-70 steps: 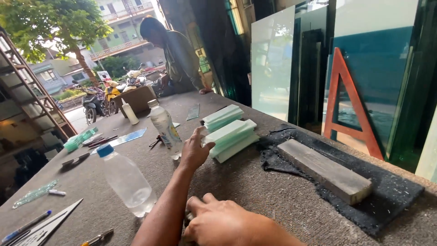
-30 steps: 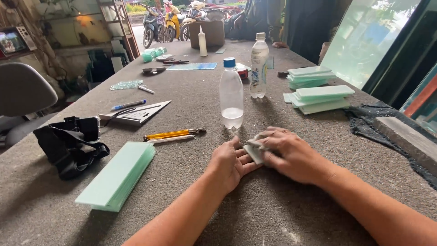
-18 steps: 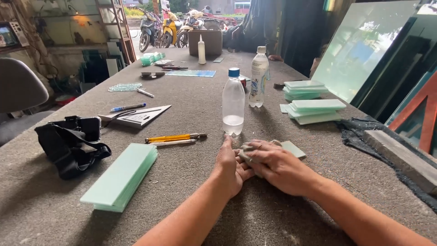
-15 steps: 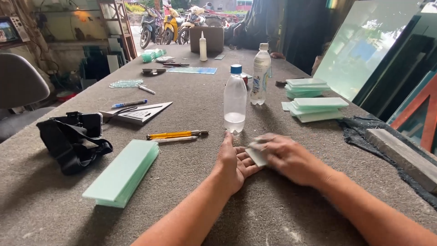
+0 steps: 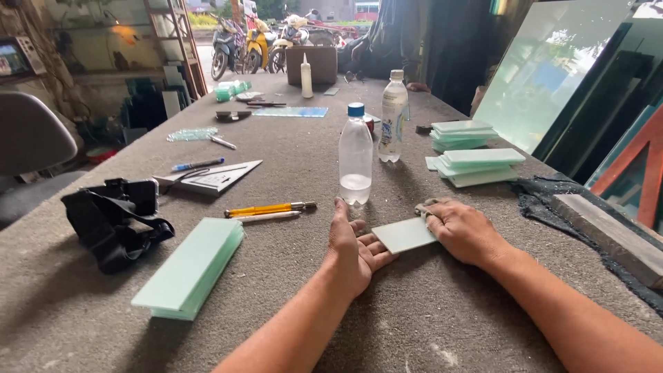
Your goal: The person wipes multiple small rectangular glass pieces with a cloth on a workbench. They handle each piece one at a time, wiping both sides and edges, then place them into a growing stack. The person occasionally picks up a water bottle but does not pour it.
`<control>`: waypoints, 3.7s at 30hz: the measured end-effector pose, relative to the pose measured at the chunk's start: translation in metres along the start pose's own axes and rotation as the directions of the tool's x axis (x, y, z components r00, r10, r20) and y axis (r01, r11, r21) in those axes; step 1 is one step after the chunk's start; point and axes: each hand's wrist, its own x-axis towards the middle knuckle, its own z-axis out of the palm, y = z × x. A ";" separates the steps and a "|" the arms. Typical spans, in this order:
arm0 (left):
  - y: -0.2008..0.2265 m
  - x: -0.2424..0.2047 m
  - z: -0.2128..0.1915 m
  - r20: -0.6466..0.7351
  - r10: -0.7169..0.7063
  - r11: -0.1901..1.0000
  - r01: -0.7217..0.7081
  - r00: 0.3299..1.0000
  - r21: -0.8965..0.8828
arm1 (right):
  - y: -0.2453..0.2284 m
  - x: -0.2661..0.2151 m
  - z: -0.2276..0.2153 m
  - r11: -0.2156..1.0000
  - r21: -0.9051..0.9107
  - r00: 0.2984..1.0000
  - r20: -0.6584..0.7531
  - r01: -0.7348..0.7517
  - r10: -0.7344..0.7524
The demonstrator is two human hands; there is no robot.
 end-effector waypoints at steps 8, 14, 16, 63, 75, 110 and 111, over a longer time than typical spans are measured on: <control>0.004 -0.015 0.020 -0.103 -0.022 0.999 0.025 0.994 0.031 | -0.061 -0.036 -0.009 0.781 0.346 0.823 0.042 0.519 -0.566; 0.005 -0.025 0.027 -0.188 -0.040 0.999 0.041 0.981 -0.002 | -0.032 -0.017 -0.014 0.990 0.141 0.978 0.208 -0.027 -0.003; 0.005 -0.033 0.034 -0.201 -0.037 0.999 0.041 0.979 0.019 | -0.051 -0.019 -0.010 0.968 -0.051 0.931 0.265 -0.247 0.252; 0.006 0.006 0.003 0.038 -0.062 0.979 0.053 0.997 0.197 | -0.062 0.002 -0.006 0.980 0.195 0.990 0.143 -0.025 -0.003; 0.014 0.000 0.002 0.039 -0.110 0.980 0.102 0.993 0.171 | -0.012 0.015 -0.025 0.984 0.143 0.974 0.216 -0.106 0.073; -0.022 0.011 0.012 0.330 0.391 0.111 -0.400 0.859 0.910 | -0.073 -0.023 -0.047 0.906 0.129 0.901 -0.230 0.402 -0.367; -0.017 0.001 0.014 0.374 0.417 0.101 -0.451 0.828 0.887 | -0.075 -0.023 -0.042 0.826 0.082 0.822 -0.196 0.557 -0.535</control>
